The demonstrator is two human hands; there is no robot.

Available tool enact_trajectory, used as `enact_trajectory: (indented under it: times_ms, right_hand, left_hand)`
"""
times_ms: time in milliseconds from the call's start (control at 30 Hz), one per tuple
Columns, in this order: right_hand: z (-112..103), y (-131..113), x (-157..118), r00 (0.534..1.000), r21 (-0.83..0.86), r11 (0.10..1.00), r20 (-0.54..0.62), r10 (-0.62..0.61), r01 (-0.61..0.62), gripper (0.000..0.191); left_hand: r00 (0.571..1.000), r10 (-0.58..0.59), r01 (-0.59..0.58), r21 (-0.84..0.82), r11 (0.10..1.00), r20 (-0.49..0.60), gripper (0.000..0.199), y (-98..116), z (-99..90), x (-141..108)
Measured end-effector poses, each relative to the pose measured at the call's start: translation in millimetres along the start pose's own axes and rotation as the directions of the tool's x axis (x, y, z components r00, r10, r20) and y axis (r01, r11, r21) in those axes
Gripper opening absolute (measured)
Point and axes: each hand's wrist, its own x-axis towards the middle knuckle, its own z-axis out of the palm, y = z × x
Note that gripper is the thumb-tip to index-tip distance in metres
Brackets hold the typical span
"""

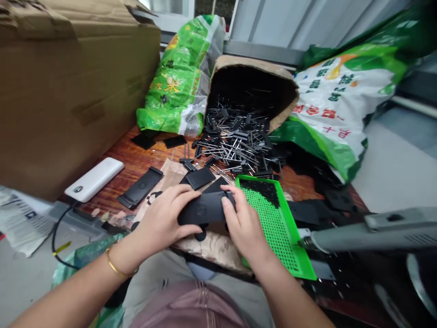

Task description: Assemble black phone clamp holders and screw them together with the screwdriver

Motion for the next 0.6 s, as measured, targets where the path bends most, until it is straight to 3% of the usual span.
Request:
enact_trajectory:
  times_ms: [67,167,233,400,500,600]
  right_hand:
    - [0.1,5.8,-4.7,0.991,0.038,0.996,-0.106,0.079,-0.075,0.037]
    - [0.5,13.0,-11.4,0.980,0.076,0.988,-0.136,0.144,-0.135,0.038]
    - [-3.5,17.7,-15.0,0.980,0.076,0.988,-0.139,0.144,-0.134,0.037]
    - [-23.5,30.2,-26.8,0.952,0.057,0.976,-0.217,0.217,-0.210,0.033]
    - [-20.3,31.9,-30.9,0.959,0.076,0.974,-0.177,0.222,-0.211,0.032]
    - [-8.1,29.6,-29.6,0.958,0.085,0.974,-0.179,0.222,-0.210,0.031]
  left_hand:
    - [0.986,-0.154,0.142,-0.163,0.976,-0.060,0.051,-2.9,12.9,-1.7]
    - [0.902,-0.430,0.399,-0.437,0.806,0.032,0.038,-4.8,28.2,-3.1]
    - [0.871,-0.488,0.440,-0.540,0.718,0.060,0.037,-3.9,28.3,-4.9]
    - [0.868,-0.495,0.405,-0.545,0.734,-0.022,0.038,-4.7,3.8,-17.2]
    - [0.916,-0.400,0.364,-0.453,0.814,0.019,0.037,-2.4,0.2,-20.0]
    - [0.949,-0.306,0.309,-0.406,0.860,0.076,0.041,5.2,7.9,-16.3]
